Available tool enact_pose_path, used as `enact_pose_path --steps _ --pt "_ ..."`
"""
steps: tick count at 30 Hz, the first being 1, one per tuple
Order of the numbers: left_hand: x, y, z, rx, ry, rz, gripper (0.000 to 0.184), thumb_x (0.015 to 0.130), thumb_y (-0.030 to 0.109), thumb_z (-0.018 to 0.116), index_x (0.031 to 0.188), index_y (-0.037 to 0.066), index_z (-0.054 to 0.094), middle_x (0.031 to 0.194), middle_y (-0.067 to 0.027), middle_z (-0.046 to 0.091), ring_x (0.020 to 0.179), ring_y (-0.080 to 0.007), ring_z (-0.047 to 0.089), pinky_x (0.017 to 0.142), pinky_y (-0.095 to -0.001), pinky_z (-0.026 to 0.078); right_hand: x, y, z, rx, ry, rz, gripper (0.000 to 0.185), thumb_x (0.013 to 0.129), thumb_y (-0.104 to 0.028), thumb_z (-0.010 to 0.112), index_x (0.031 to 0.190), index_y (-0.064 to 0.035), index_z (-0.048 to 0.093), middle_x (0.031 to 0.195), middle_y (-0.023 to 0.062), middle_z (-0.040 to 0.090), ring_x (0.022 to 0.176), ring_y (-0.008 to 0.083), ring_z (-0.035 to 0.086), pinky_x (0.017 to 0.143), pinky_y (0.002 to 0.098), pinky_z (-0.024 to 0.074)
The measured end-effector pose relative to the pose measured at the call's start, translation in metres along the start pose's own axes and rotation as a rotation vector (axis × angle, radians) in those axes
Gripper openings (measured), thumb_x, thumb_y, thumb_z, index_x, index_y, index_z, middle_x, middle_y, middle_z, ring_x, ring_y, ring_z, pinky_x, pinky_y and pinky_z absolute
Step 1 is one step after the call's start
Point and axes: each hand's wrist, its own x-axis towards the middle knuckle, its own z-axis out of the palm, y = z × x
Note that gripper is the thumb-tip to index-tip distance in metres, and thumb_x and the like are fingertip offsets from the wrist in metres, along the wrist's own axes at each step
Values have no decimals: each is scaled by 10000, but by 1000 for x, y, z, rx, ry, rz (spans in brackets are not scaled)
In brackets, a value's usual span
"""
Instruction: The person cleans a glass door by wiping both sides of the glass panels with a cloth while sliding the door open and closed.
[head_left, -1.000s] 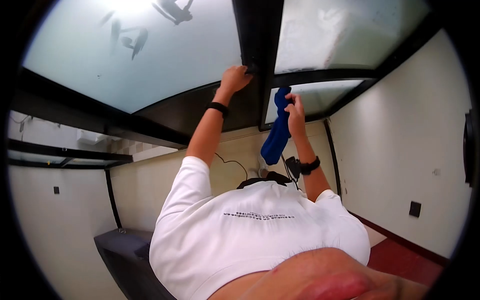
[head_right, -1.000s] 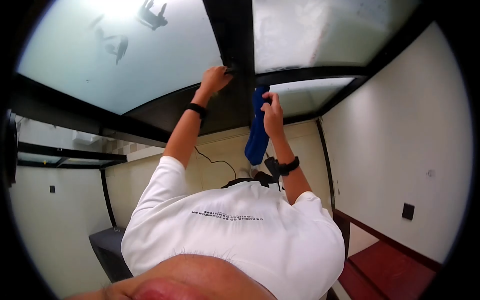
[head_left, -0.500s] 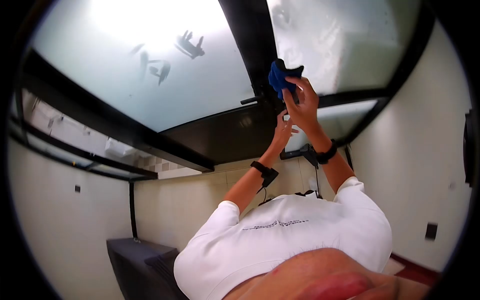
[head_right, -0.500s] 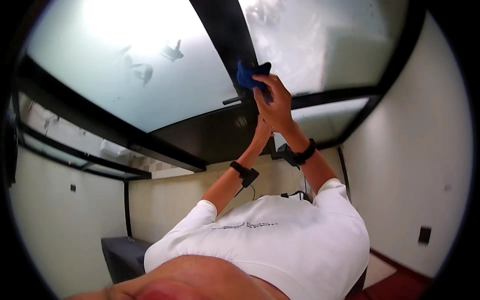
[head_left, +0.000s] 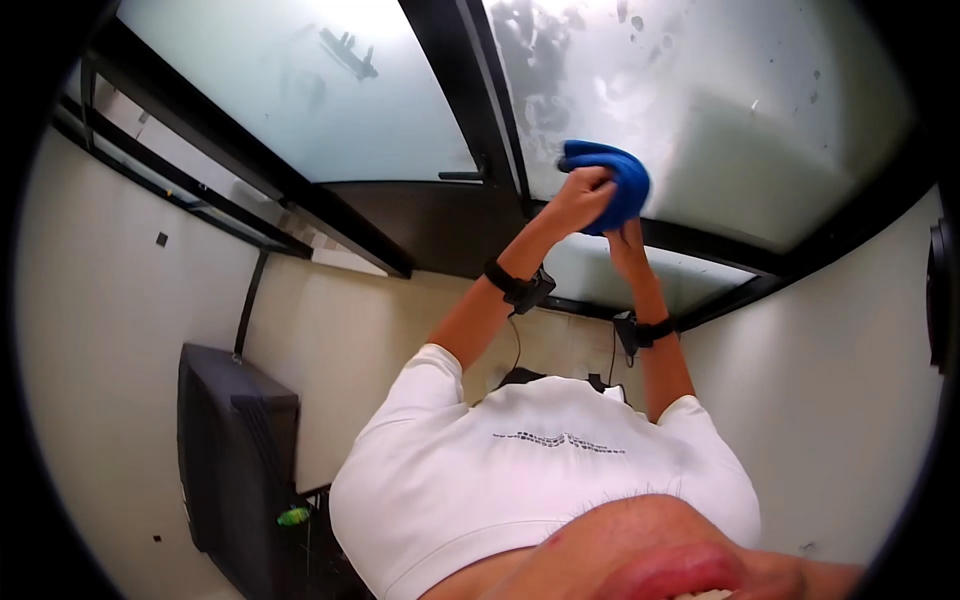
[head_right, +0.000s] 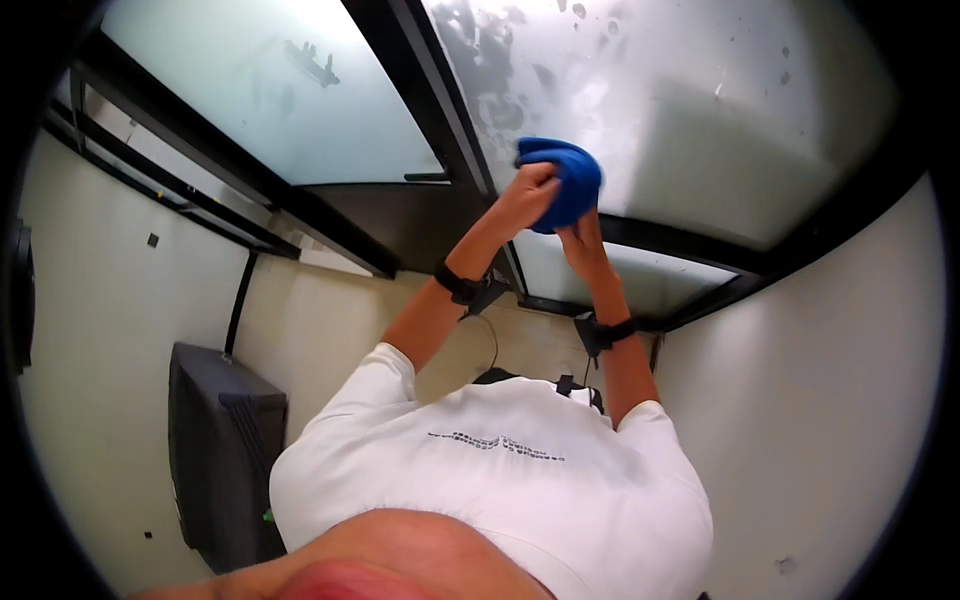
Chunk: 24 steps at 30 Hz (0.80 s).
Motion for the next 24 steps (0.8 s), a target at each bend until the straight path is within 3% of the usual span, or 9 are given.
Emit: enact_pose_path --steps 3,6,7,10,13,17,20,22,24 --pt "-2 52 27 219 -59 -75 191 873 118 620 934 -63 630 851 -116 664 825 -168 653 679 -308 502 -6 28 -18 167 31 13 507 971 -149 480 1442 -11 354 1424 136 429 1312 245 422 1100 364 309" --pt "-5 105 45 349 -64 187 233 858 145 649 970 -59 641 862 -187 653 774 -230 658 680 -335 506 -12 26 -37 1685 459 442 517 1017 -347 462 1438 -54 395 1453 132 430 1358 301 409 1145 448 303" --pt "-9 107 57 345 3 199 254 852 162 661 970 -62 647 868 -206 649 788 -273 655 704 -349 507 -16 27 -38 1818 517 475 512 1016 -346 466 1433 -56 400 1445 128 438 1347 296 421 1137 445 315" --pt "-3 113 89 370 149 362 339 846 220 682 1037 -57 639 929 -238 644 868 -362 635 781 -372 504 -13 5 -49 1794 481 415 498 1011 -344 480 1418 -63 417 1422 117 464 1313 283 454 1111 434 351" --pt "-9 137 83 257 -64 236 476 885 258 652 1259 -19 551 1111 -250 613 997 -374 615 853 -384 493 5 -30 -73 1629 413 312 484 1007 -342 494 1403 -69 434 1398 106 489 1278 269 487 1085 424 387" --pt "-37 171 58 364 -188 264 431 931 227 618 1299 10 555 1157 -195 638 1043 -320 637 902 -355 502 48 -92 -113 1311 391 113 466 1001 -338 512 1382 -77 457 1366 91 523 1233 251 532 1050 410 435" --pt "-57 219 -5 241 -308 422 393 1032 270 445 1285 -16 539 1042 -169 700 884 -212 661 779 -334 534 96 -115 -140 289 265 -566 358 1017 -302 481 1275 -67 559 1239 78 606 1089 256 615 906 418 517" --pt "-76 278 -51 100 -40 963 325 1044 275 387 1099 41 606 1082 -98 667 883 -160 635 697 -254 502 150 -151 -189 1097 -145 -410 265 972 -231 546 1209 -151 632 1171 77 622 1033 260 618 787 381 509" --pt "-103 323 -88 353 131 1300 325 1044 274 386 1096 40 605 1077 -97 665 882 -161 633 699 -257 502 178 -208 -160 1056 671 -379 399 975 -428 461 1060 -88 653 993 117 631 937 326 617 878 481 510"
